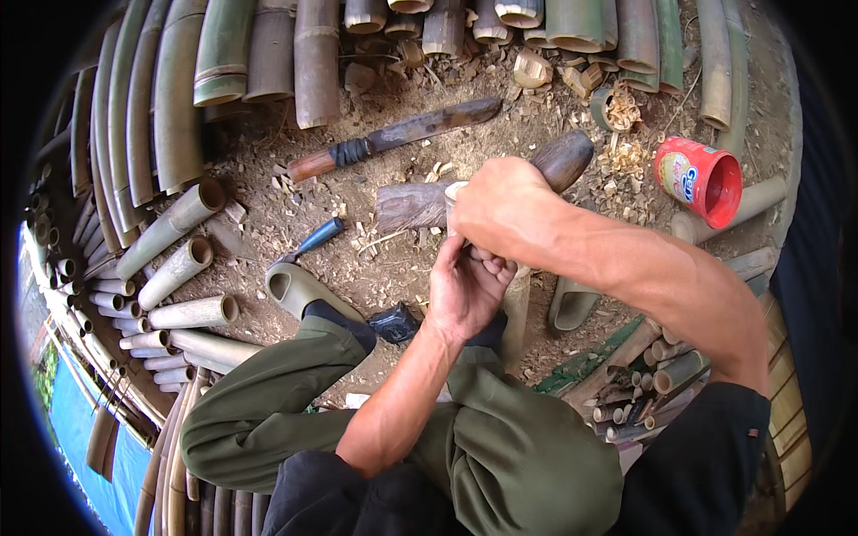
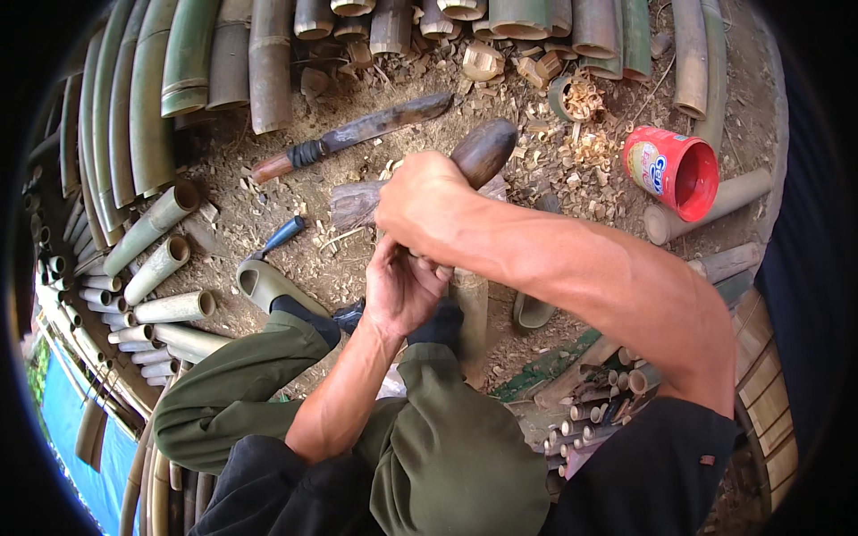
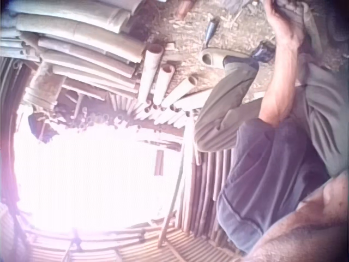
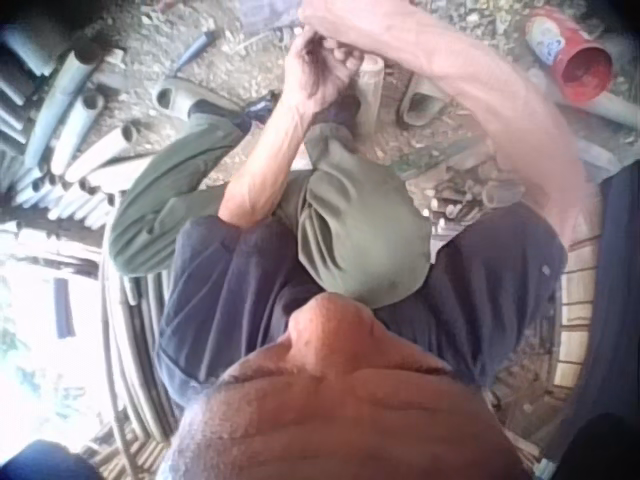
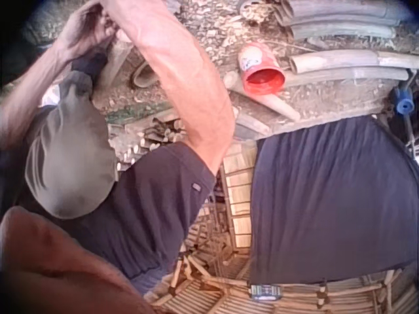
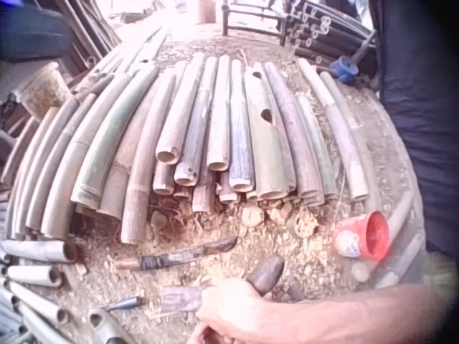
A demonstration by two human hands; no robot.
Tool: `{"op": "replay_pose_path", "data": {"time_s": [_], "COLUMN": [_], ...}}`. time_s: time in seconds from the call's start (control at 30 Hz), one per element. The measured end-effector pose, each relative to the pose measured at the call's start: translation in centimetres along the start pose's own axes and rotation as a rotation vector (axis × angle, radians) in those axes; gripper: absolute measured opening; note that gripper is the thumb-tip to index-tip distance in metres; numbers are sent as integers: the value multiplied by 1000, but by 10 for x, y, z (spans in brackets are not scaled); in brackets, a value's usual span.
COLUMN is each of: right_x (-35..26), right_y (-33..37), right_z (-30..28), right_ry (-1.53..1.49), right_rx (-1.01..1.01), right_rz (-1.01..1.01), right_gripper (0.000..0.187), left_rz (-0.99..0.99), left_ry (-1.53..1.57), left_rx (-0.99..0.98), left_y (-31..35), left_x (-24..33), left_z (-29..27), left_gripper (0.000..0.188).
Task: The person picks up bamboo poles, uses a curved tool to clean the inner nodes, chops the ends with a machete, measures length with a tape, and carves detailed sections with a small knife.
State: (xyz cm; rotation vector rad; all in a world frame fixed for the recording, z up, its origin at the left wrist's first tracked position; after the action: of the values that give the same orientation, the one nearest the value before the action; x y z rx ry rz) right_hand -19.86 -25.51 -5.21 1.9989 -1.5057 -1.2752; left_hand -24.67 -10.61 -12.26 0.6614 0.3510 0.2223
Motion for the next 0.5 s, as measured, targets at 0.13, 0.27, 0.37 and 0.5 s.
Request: {"op": "replay_pose_path", "data": {"time_s": [0.13,0.27,0.37,0.5], "right_x": [2,-48,-85,-87], "right_y": [39,60,47,3], "right_z": [72,142,142,150], "right_ry": [-167,-759,-1485,-1849], "right_rx": [299,795,926,338], "right_rz": [61,456,514,452], "right_gripper": [21,28,25,32], "left_rz": [-227,-293,40,29], "left_ry": [-767,-1584,-1602,-1995], "left_rx": [35,-159,96,408], "left_y": [25,82,109,128], "left_x": [9,-18,-19,34], "left_z": [-22,-9,-37,-26], "left_gripper": [52,97,77,54]}}
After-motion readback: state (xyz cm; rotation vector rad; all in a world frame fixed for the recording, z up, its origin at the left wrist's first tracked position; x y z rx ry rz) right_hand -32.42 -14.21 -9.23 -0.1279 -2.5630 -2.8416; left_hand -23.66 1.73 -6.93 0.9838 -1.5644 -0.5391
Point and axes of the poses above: each hand's wrist, its own y-axis away from the middle knuckle, its own z-axis out of the palm, x = y × z, the point moved 2 cm from there along -y, towards the middle knuckle
